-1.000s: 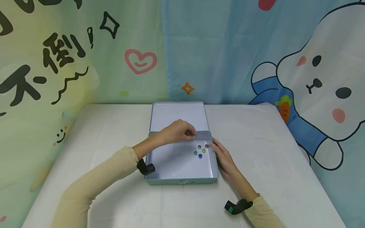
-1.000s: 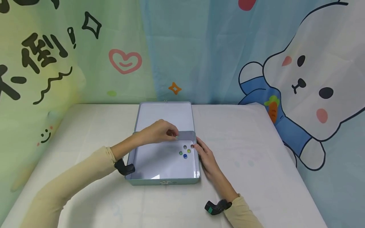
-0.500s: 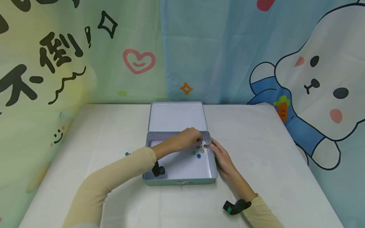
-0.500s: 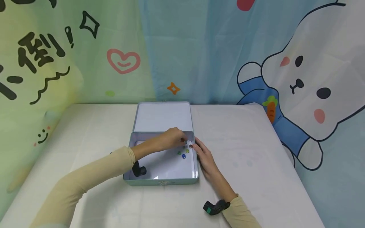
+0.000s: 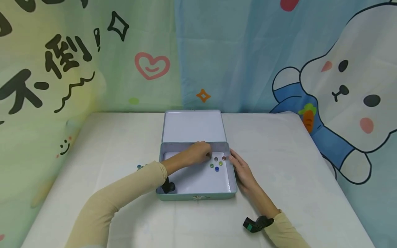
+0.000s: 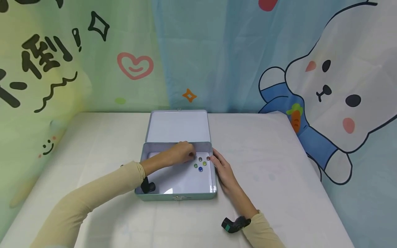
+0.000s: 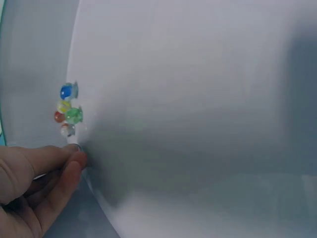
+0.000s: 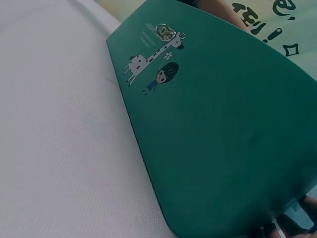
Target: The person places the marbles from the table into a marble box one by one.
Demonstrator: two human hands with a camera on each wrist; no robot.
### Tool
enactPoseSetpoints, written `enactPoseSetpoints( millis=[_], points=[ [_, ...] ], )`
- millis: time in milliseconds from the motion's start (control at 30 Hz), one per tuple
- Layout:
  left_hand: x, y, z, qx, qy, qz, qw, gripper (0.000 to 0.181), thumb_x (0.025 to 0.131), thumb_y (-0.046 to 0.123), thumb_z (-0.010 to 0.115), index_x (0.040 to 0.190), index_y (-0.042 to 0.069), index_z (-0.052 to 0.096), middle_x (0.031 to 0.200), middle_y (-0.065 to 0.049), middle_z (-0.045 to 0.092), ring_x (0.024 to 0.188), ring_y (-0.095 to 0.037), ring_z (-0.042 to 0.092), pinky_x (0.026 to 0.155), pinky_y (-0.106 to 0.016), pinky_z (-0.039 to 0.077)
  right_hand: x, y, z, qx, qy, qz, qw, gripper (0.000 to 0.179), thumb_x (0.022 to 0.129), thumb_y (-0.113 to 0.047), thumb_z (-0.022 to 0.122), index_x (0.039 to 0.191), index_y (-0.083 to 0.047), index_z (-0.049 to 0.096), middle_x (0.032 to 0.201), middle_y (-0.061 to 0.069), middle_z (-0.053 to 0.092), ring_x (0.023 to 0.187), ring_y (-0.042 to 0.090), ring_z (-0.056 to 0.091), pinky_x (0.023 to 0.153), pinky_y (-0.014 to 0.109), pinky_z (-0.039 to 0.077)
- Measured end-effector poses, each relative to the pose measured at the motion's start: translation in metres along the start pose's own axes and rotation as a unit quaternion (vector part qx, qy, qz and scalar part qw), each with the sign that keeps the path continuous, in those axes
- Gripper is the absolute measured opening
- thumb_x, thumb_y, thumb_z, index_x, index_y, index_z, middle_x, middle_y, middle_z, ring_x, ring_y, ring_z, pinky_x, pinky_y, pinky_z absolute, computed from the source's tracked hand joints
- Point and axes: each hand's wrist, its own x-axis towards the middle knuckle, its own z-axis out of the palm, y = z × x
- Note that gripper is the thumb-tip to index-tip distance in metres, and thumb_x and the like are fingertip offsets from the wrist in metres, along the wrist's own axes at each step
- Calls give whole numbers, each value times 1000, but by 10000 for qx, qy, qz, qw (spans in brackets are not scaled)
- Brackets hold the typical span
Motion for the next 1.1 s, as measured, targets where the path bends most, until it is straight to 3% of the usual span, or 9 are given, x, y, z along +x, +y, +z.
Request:
enactPoseSetpoints(
  millis=[67,400,500,600,767,900,1000,1100],
  points=[
    [-1,0,2,26,18,12,10000,13,88,8,69,99,5,75,96,-7,76,86,-15,71,77,-22,56,0,1,0,22,-2,12,10000,56,104,-32,43,154,-19,25,162,8,21,151,27,15,123,47,15],
    [-1,1,3,69,18,-80,9999,16,88,9,70,102,5,74,98,-7,75,88,-16,71,77,-24,56,0,0,-1,-43,-21,-11,10000,56,103,-34,43,154,-19,25,161,9,23,150,29,20,121,48,19],
    [-5,2,-5,66,-29,-148,9999,20,87,11,71,106,5,72,101,-7,74,88,-18,70,76,-28,56,-1,1,-1,-7,-18,18,10000,57,103,-35,44,154,-19,25,161,9,23,149,30,21,121,48,20],
    [-16,5,-24,-41,11,-91,9999,23,89,11,69,111,4,70,101,-8,74,87,-19,69,75,-30,56,-1,0,-1,24,-14,37,10000,57,103,-35,44,154,-20,26,160,10,25,148,30,24,119,48,23],
    [-53,0,-71,-680,556,-47,9961,25,93,17,64,115,7,69,100,-6,75,82,-15,69,70,-26,54,0,-2,0,11,23,45,10000,56,103,-35,44,154,-20,26,158,12,31,144,30,31,116,46,28],
    [-94,-16,-101,-1094,1099,-464,9868,23,95,19,62,116,11,69,100,-6,74,81,-14,70,68,-26,55,1,-3,1,36,56,50,10000,54,103,-30,43,154,-20,27,156,12,33,143,30,32,115,46,28],
    [-127,-36,-111,-1195,1340,-881,9798,24,95,17,61,117,11,69,102,-7,74,82,-18,70,69,-29,56,1,-2,2,16,68,81,9999,54,103,-31,44,154,-21,27,156,11,34,142,28,32,114,43,28],
    [-156,-58,-105,-1165,1417,-1266,9748,24,96,16,61,117,8,68,101,-8,74,82,-20,70,68,-30,55,1,-1,3,24,75,108,9999,56,103,-33,45,154,-21,27,157,10,33,142,27,32,113,41,29]
  ],
)
